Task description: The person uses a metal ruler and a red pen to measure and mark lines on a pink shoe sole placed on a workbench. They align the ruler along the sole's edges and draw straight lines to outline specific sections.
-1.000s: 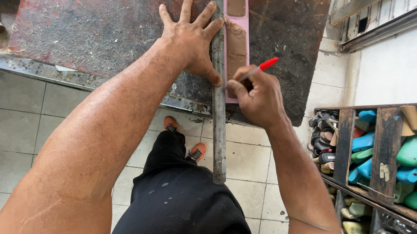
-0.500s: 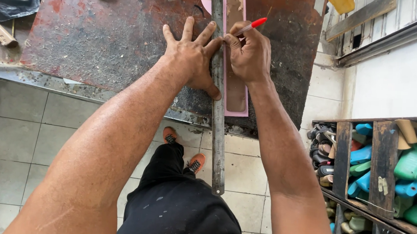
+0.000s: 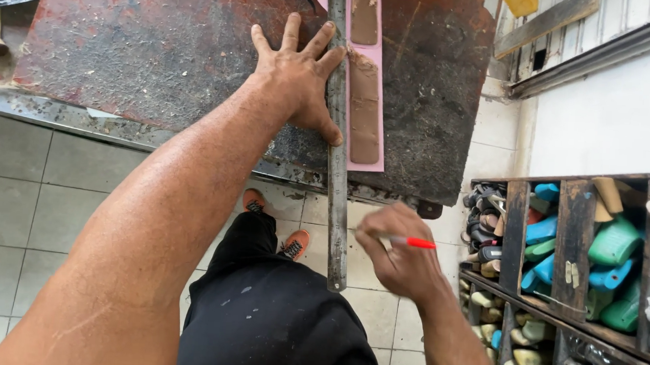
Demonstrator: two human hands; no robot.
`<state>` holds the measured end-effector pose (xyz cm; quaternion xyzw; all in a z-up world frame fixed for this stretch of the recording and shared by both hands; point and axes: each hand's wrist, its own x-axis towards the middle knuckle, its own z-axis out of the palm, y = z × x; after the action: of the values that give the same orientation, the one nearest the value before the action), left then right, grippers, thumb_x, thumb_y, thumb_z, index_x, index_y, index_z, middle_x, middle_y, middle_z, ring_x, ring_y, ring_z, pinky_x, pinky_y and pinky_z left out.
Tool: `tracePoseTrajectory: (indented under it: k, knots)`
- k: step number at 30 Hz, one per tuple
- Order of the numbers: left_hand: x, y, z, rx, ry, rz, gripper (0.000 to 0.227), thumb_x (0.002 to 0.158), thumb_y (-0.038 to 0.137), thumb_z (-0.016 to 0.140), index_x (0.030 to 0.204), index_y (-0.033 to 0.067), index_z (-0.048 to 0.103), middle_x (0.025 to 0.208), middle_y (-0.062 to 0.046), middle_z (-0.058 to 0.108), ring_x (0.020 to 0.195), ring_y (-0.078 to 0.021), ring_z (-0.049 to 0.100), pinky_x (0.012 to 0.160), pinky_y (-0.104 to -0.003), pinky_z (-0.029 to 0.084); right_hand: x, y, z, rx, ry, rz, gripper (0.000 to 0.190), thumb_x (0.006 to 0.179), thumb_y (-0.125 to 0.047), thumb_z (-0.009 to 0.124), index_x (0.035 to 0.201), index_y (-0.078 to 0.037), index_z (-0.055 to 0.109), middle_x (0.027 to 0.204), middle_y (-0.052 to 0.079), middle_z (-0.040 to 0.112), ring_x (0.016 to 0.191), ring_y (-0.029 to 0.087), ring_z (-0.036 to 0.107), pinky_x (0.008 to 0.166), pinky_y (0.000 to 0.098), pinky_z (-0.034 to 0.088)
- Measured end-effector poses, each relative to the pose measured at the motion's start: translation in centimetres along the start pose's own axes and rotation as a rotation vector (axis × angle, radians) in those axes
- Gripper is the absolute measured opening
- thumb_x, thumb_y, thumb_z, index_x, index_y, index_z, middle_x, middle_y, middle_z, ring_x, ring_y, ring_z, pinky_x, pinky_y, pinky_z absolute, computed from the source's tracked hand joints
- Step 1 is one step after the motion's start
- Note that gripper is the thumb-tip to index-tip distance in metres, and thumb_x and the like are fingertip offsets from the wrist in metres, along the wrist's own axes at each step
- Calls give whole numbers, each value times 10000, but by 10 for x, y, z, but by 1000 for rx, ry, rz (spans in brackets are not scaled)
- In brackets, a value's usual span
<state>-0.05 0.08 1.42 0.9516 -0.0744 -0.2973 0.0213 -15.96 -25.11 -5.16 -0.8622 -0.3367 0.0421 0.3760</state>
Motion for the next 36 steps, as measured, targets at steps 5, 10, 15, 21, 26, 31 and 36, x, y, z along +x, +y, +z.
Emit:
tracePoseTrajectory:
  k: [5, 10, 15, 21, 26, 31, 36]
  knots:
    - [2, -1, 3, -27, 6, 7, 1390, 587, 854, 740, 1665, 326, 40, 1741, 76, -144, 1565, -381, -185, 1146, -838, -4, -64, 10, 32, 405, 159, 266, 155, 948, -38, 496, 933, -126, 623, 919, 82, 649, 928, 245, 649, 950, 457, 573]
    - [5, -10, 14, -135, 49, 62, 1364, 599, 781, 785, 1662, 294, 83, 1741, 59, -119, 1541, -371, -228, 1127, -842, -67, -64, -4, 68, 524, 266, 331, 185, 934, 39, 439, 875, -48, 591, 882, 97, 579, 767, 197, 565, 601, 277, 590]
    - [13, -27, 26, -320, 164, 183, 1273, 647, 643, 770, 1657, 221, 121, 1741, -65, -62, 1539, -374, -202, 1086, -815, -161, -43, -41, 89, 714, 18, 605, 431, 953, -46, 604, 1342, -33, 417, 893, 79, 635, 708, 150, 599, 624, 275, 513]
    - [32, -69, 54, -392, 423, 328, 1114, 785, 661, 714, 1619, 114, 216, 1694, -230, 145, 1567, -387, 83, 1162, -715, -18, 2, -68, 110, 838, -77, 559, 509, 974, -79, 629, 1416, -20, 384, 902, 78, 623, 787, 153, 650, 703, 284, 548]
    - [27, -75, 44, -316, 348, 277, 1018, 773, 525, 735, 1594, 160, 255, 1690, -212, 138, 1561, -390, 57, 1132, -792, -29, 32, -77, 89, 414, -94, 299, 323, 930, -216, 739, 1197, -47, 668, 912, 59, 707, 721, 176, 633, 716, 288, 540]
    - [35, -94, 49, -353, 351, 356, 898, 776, 391, 660, 1573, 137, 333, 1686, -217, 181, 1562, -379, 52, 1108, -815, -29, 33, -62, 51, 392, 44, 264, 610, 1086, -502, 385, 913, -40, 744, 846, 132, 722, 797, 237, 692, 701, 357, 564]
    - [48, -122, 62, -384, 480, 469, 798, 742, 253, 655, 1489, 74, 441, 1642, -251, 293, 1534, -428, 183, 1070, -848, 17, 37, -37, 27, 565, 405, 242, 537, 1093, -559, 446, 1019, -99, 710, 894, 96, 579, 584, 132, 586, 514, 224, 500]
